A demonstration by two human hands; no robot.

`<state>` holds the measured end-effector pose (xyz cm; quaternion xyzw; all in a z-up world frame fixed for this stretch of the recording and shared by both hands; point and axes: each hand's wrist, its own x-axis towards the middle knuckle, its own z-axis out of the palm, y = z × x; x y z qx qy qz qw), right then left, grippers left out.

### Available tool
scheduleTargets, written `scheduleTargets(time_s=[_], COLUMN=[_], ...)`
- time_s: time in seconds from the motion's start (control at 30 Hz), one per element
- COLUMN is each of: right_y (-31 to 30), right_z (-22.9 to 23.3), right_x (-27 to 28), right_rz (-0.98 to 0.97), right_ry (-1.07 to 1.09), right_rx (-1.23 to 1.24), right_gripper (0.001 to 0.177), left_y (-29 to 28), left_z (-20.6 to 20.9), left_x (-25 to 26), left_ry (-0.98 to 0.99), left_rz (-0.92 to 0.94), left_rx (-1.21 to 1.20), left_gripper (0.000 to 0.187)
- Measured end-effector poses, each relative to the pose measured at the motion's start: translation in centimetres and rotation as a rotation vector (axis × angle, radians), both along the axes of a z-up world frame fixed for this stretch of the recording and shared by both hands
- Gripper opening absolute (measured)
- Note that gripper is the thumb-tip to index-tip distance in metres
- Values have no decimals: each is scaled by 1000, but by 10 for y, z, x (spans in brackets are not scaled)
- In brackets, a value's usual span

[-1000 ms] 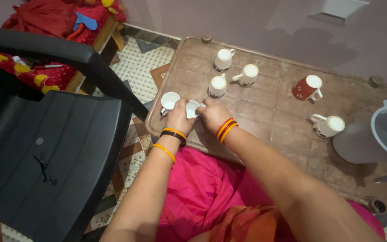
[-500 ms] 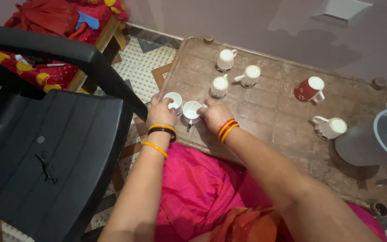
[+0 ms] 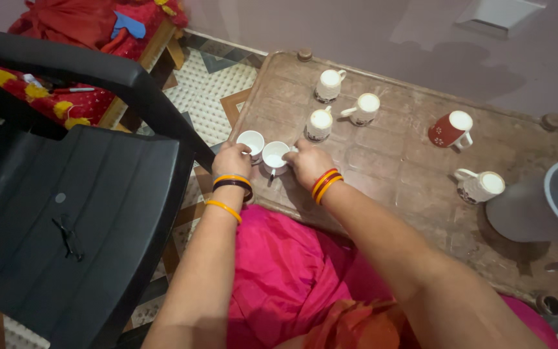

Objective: The person wipes the inside and outside of several small cups using a purple cloth. They handle the cups one at a time, occasionally dipping the cloth into a nearby pitcher of water to moisten it before continuing to wipe the remaining cups.

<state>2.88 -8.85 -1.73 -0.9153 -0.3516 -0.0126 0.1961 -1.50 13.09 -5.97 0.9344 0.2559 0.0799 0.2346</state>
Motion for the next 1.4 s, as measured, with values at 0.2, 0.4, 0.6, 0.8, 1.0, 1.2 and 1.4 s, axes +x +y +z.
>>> scheduleTargets(time_s=[0.2, 0.4, 0.6, 0.8, 1.0, 1.2, 1.4], right_y=[5, 7, 11, 13, 8, 7, 12], right_z=[-2, -5, -12, -12, 7, 14, 5], right_x=[3, 8, 17, 18, 8, -2, 3], right_rz=[-3, 5, -21, -28, -13, 11, -15], right_ry=[-15, -35, -13, -38, -11, 36, 59], right_rx=[10, 31, -13, -9, -17, -58, -87], right_gripper=[22, 22, 23, 26, 37, 36, 28], left_y=[6, 9, 12, 14, 10, 11, 12], left_z=[-10, -12, -10, -14, -12, -13, -20], left_x=[4, 8, 14, 18, 10, 9, 17], left_ry=[-98, -101, -60, -114, -169, -126, -120], left_rz=[-18, -37, -27, -46, -16, -30, -1], left_rx=[35, 50, 3, 6, -19, -31, -32], left_gripper=[11, 10, 8, 10, 14, 16, 15])
